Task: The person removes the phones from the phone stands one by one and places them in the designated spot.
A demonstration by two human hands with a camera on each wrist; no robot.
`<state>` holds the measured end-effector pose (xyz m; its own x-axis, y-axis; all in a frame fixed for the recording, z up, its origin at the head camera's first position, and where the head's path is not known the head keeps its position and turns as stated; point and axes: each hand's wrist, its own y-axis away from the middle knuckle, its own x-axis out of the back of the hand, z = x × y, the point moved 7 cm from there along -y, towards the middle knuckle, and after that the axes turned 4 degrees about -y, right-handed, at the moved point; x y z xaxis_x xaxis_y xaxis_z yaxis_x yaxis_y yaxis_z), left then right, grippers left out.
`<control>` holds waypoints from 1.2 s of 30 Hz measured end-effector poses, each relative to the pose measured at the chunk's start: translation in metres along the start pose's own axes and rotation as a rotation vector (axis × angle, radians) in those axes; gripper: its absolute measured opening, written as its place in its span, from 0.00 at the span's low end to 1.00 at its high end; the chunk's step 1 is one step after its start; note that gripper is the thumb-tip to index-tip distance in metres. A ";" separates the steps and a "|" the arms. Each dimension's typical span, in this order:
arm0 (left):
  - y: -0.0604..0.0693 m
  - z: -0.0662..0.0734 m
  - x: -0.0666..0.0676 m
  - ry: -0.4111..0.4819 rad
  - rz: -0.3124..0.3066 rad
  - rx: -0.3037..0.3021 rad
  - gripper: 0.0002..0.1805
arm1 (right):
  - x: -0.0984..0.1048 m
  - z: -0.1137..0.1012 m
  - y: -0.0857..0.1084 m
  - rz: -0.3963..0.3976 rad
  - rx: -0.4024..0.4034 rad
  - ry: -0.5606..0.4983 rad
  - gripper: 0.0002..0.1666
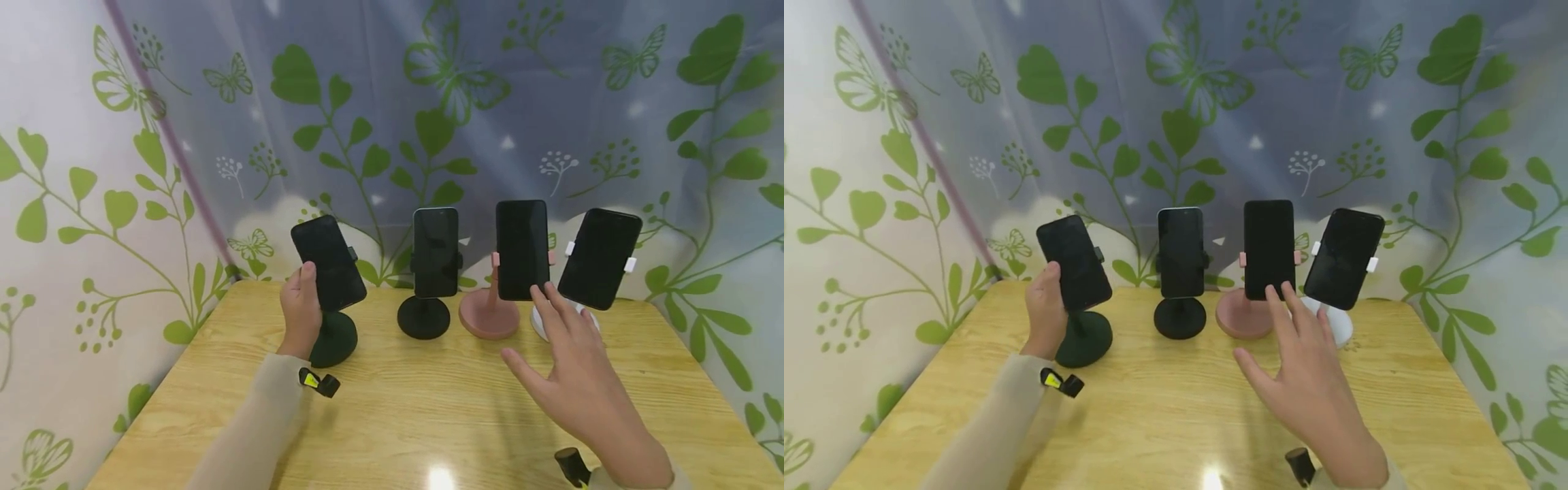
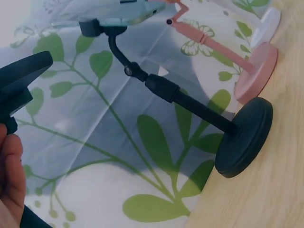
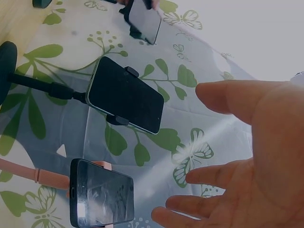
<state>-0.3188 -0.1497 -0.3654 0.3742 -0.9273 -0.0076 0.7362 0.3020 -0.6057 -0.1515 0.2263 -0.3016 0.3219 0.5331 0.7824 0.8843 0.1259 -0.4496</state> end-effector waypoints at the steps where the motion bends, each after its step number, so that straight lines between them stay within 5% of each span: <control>1: 0.003 0.002 0.004 0.005 0.013 -0.015 0.29 | 0.000 -0.001 0.000 0.003 0.003 0.000 0.54; 8: 0.018 0.024 0.031 0.168 0.064 0.018 0.30 | 0.003 -0.004 0.000 0.019 0.026 0.016 0.53; 13: 0.030 0.044 0.038 0.328 -0.016 0.013 0.23 | 0.003 -0.003 0.001 0.009 0.018 0.017 0.53; 16: 0.039 0.055 0.038 0.327 -0.064 -0.018 0.22 | 0.004 -0.003 0.002 0.012 0.019 0.014 0.53; 25: 0.076 0.081 0.035 0.374 -0.141 -0.052 0.19 | 0.003 -0.003 0.003 0.043 0.019 -0.002 0.53; 36: 0.109 0.098 0.010 0.437 -0.304 -0.154 0.20 | 0.005 -0.004 0.004 0.068 -0.005 -0.037 0.52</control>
<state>-0.1793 -0.1047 -0.3541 -0.1352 -0.9831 -0.1238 0.6715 0.0010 -0.7410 -0.1452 0.2261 -0.2976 0.3682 0.5710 0.7338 0.8628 0.0843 -0.4985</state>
